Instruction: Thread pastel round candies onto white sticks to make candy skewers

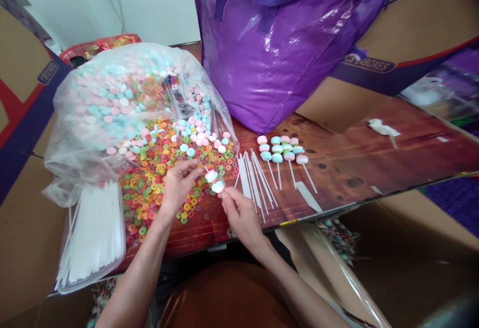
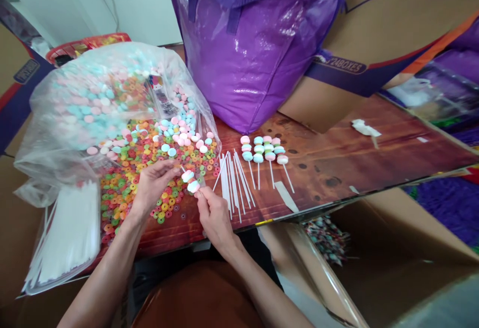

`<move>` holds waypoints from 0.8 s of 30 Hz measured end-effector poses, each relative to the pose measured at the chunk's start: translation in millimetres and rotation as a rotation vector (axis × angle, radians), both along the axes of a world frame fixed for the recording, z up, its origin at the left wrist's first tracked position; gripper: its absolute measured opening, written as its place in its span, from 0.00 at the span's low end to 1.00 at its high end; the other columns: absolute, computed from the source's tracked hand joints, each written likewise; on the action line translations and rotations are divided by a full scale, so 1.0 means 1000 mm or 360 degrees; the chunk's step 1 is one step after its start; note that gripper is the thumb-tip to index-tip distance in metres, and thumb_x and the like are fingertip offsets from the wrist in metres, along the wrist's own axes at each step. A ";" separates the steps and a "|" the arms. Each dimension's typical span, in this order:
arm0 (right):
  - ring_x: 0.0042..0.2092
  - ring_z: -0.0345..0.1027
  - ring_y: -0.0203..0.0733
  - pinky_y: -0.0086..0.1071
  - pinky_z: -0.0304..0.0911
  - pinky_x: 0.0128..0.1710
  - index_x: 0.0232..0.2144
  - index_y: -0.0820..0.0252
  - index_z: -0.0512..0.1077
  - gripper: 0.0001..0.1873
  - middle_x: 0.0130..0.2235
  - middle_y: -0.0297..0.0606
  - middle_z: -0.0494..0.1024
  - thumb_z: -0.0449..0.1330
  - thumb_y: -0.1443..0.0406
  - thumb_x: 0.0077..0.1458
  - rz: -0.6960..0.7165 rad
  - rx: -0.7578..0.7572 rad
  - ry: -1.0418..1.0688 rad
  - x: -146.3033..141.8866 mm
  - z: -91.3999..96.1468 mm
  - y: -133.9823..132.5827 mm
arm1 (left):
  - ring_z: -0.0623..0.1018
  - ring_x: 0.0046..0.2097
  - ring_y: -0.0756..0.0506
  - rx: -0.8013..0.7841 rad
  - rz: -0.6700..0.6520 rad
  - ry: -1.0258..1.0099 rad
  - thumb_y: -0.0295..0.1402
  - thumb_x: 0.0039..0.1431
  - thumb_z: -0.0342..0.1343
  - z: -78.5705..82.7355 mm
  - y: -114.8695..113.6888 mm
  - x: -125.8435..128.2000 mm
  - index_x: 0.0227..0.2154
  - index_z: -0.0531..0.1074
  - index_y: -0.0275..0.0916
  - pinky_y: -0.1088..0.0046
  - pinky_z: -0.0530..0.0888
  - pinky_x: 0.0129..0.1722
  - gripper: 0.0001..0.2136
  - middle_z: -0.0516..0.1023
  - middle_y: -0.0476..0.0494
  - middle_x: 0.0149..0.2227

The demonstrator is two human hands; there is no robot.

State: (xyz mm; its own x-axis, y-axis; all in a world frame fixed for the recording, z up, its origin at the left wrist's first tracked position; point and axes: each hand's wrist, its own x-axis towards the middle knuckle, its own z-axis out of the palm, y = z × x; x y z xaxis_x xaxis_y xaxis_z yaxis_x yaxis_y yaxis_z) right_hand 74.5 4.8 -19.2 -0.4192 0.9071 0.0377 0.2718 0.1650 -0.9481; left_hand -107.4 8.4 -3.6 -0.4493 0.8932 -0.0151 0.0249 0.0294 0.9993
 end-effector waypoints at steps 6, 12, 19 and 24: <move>0.25 0.55 0.34 0.28 0.52 0.26 0.27 0.58 0.67 0.16 0.23 0.29 0.62 0.49 0.61 0.66 0.0119 0.0093 -0.0115 0.000 0.006 0.001 | 0.78 0.34 0.47 0.0054 0.0054 -0.0110 0.37 0.45 0.70 -0.006 -0.010 -0.003 0.32 0.81 0.39 0.70 0.75 0.38 0.11 0.81 0.46 0.33; 0.26 0.56 0.35 0.28 0.52 0.28 0.30 0.59 0.71 0.15 0.25 0.30 0.64 0.48 0.62 0.66 0.0125 0.0217 -0.0239 0.002 0.009 0.004 | 0.77 0.38 0.46 0.0159 -0.0063 0.0346 0.35 0.52 0.65 -0.004 -0.013 -0.007 0.31 0.83 0.43 0.70 0.74 0.41 0.05 0.79 0.45 0.35; 0.26 0.55 0.35 0.27 0.53 0.27 0.30 0.59 0.73 0.17 0.25 0.30 0.63 0.49 0.62 0.66 0.0209 0.0195 -0.0160 0.002 0.009 0.005 | 0.78 0.40 0.45 0.0035 -0.0018 -0.0071 0.38 0.52 0.65 -0.001 -0.017 -0.008 0.35 0.83 0.41 0.70 0.73 0.43 0.09 0.83 0.44 0.38; 0.26 0.56 0.34 0.26 0.54 0.27 0.32 0.60 0.74 0.16 0.25 0.30 0.63 0.50 0.62 0.66 0.0197 0.0178 -0.0131 0.002 0.010 0.003 | 0.78 0.39 0.48 0.0022 0.0027 -0.0204 0.36 0.49 0.68 -0.004 -0.019 -0.011 0.34 0.83 0.41 0.73 0.72 0.42 0.09 0.83 0.46 0.37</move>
